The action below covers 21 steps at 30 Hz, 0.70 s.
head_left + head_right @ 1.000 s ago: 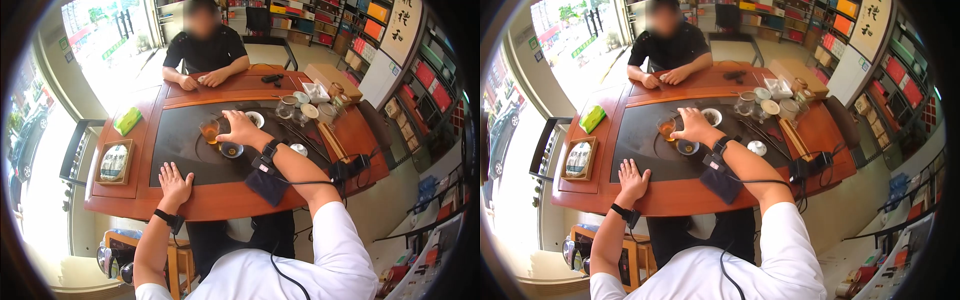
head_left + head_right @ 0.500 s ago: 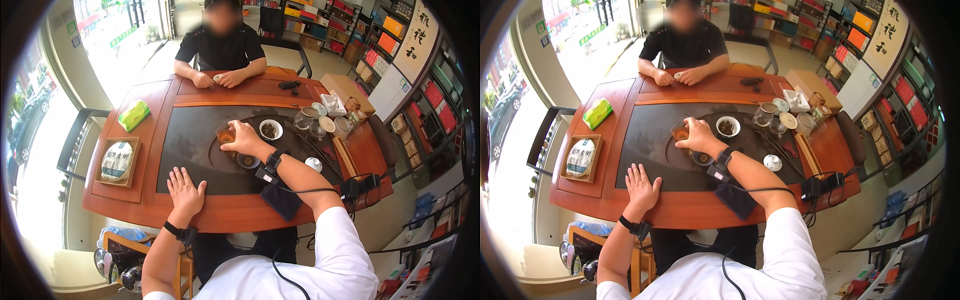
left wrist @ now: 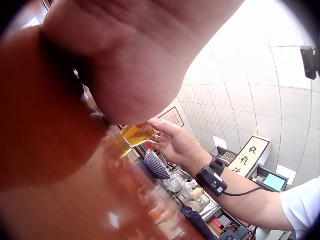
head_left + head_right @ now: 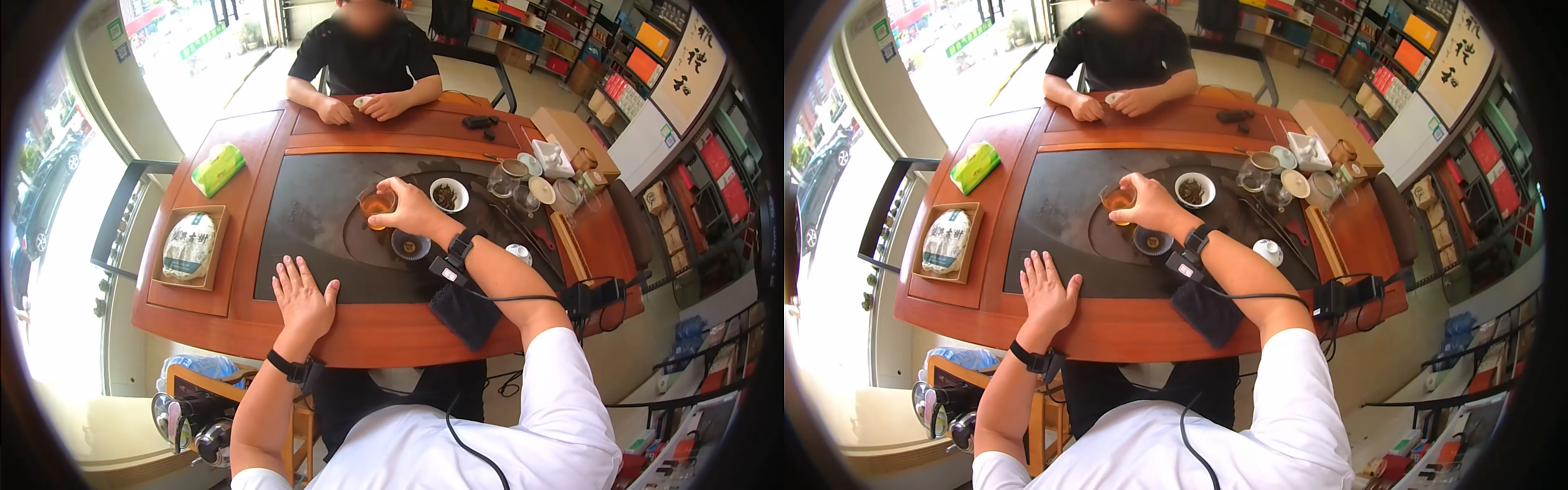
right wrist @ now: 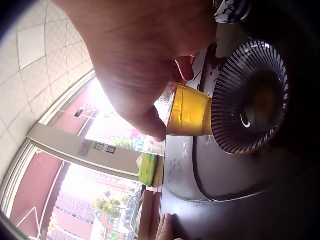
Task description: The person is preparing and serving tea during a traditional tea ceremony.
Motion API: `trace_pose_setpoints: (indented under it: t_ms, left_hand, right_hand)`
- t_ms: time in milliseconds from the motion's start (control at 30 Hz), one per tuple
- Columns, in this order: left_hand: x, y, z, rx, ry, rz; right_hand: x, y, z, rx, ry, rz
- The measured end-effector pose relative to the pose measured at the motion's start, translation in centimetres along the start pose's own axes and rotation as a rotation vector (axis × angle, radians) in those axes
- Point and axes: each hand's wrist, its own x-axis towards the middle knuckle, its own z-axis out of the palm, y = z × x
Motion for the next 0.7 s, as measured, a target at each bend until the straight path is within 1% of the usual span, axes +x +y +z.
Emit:
trace_pose_setpoints:
  t_ms: [300,700]
  left_hand:
    - [0.0,-0.2,0.5,0.020,0.037,0.016]
    - [0.1,0.2,0.0,0.047,-0.009,-0.008]
  right_hand:
    - [0.1,1.0,-0.4,0.044,0.043,-0.034]
    - [0.2,2.2,-0.4,0.075,0.058,-0.035]
